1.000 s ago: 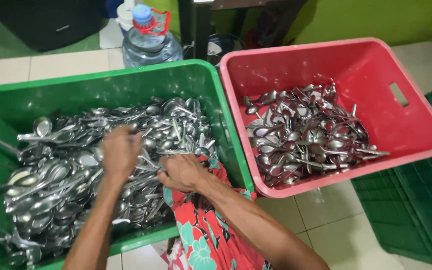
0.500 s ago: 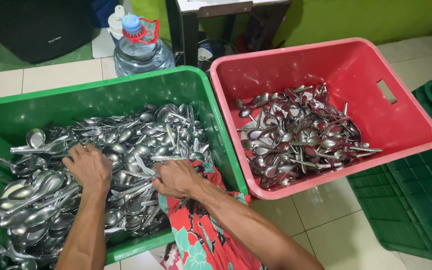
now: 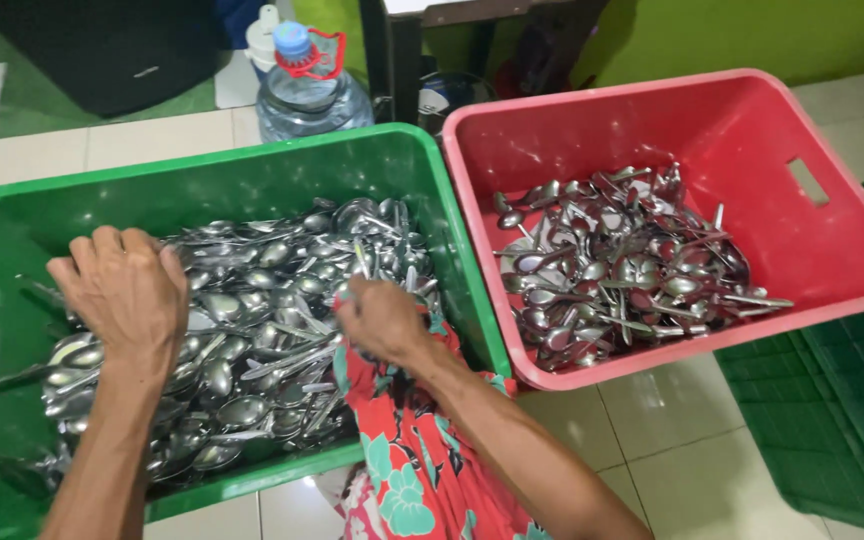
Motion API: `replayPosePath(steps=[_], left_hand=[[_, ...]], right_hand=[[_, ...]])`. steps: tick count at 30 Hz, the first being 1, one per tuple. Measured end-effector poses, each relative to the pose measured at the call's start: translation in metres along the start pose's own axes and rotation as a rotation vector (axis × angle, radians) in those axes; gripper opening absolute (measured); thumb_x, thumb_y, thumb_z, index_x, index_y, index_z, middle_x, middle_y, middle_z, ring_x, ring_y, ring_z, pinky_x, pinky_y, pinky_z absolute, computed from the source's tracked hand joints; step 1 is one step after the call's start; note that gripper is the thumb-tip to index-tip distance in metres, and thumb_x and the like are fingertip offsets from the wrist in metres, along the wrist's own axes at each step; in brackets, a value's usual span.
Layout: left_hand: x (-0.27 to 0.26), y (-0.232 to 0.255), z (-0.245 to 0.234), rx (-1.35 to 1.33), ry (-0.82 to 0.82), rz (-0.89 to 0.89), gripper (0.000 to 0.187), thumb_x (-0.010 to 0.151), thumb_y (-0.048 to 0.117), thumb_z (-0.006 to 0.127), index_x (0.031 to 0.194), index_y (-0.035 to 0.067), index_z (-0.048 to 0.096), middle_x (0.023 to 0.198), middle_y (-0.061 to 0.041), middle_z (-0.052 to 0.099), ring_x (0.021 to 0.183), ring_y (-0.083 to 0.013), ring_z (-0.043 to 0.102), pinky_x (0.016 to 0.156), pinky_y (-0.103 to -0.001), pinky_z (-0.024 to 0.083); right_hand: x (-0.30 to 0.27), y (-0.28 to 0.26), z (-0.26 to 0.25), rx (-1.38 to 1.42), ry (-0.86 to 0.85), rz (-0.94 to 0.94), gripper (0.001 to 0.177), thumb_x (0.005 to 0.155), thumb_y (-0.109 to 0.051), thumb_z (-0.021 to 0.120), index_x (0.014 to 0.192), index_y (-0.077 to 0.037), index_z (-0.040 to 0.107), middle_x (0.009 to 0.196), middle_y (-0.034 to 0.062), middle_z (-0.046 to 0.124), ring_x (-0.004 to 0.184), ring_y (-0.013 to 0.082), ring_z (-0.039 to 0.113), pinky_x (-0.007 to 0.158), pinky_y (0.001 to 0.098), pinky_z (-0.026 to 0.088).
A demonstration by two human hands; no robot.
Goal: Wipe individual metal spoons with a cloth and move them from one bin to another.
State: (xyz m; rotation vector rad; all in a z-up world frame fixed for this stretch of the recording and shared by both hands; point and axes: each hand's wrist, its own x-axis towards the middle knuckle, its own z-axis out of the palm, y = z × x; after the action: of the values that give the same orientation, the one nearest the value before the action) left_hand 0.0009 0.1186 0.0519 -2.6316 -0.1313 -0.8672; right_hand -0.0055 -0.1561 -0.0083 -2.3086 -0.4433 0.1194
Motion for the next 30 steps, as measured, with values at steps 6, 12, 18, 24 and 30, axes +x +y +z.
replayPosePath(steps=[6,12,18,24,30], left_hand=[[-0.001,0.035,-0.020,-0.182,0.033,-0.039,0.017,0.101,0.032,0.081,0.096,0.017,0.075,0.088,0.000,0.070,0.079,-0.0125,0.055,0.091,-0.035,0.046],[-0.018,0.090,-0.001,-0.501,0.095,0.065,0.016,0.105,0.027,0.065,0.096,0.014,0.066,0.088,-0.004,0.061,0.091,-0.0224,0.062,0.095,-0.040,0.044],[-0.024,0.117,-0.042,-0.857,0.070,0.095,0.022,0.110,0.027,0.057,0.094,0.014,0.062,0.079,-0.001,0.060,0.084,-0.0192,0.063,0.092,-0.037,0.047],[-0.030,0.105,-0.021,-1.024,0.083,0.019,0.017,0.107,0.020,0.062,0.096,0.008,0.057,0.083,-0.006,0.055,0.080,-0.0264,0.058,0.080,-0.038,0.045],[-0.036,0.108,-0.012,-1.145,0.021,-0.011,0.015,0.106,0.015,0.061,0.095,0.007,0.056,0.083,-0.008,0.055,0.081,-0.0286,0.058,0.082,-0.040,0.046]], right_hand=[[0.000,-0.002,-0.024,0.124,0.628,0.158,0.029,0.095,-0.026,0.055,0.104,-0.002,0.068,0.071,0.0205,0.071,0.057,0.0406,0.064,0.059,0.0484,0.049],[-0.010,-0.027,-0.042,0.300,0.608,0.246,0.032,0.101,-0.024,0.049,0.122,-0.002,0.061,0.103,0.0330,0.072,0.105,0.0512,0.067,0.086,0.0590,0.052],[-0.008,-0.029,-0.029,0.469,0.369,0.058,0.025,0.102,-0.032,0.057,0.119,-0.015,0.063,0.104,0.0230,0.075,0.110,0.0427,0.068,0.089,0.0524,0.055],[0.001,0.001,-0.013,0.515,0.052,-0.074,0.042,0.096,-0.027,0.069,0.135,-0.011,0.063,0.115,0.0282,0.071,0.120,0.0425,0.063,0.099,0.0550,0.051],[0.011,0.019,0.002,0.394,-0.054,-0.050,0.039,0.092,-0.027,0.072,0.117,0.001,0.062,0.096,0.0344,0.065,0.095,0.0525,0.063,0.083,0.0593,0.046]])
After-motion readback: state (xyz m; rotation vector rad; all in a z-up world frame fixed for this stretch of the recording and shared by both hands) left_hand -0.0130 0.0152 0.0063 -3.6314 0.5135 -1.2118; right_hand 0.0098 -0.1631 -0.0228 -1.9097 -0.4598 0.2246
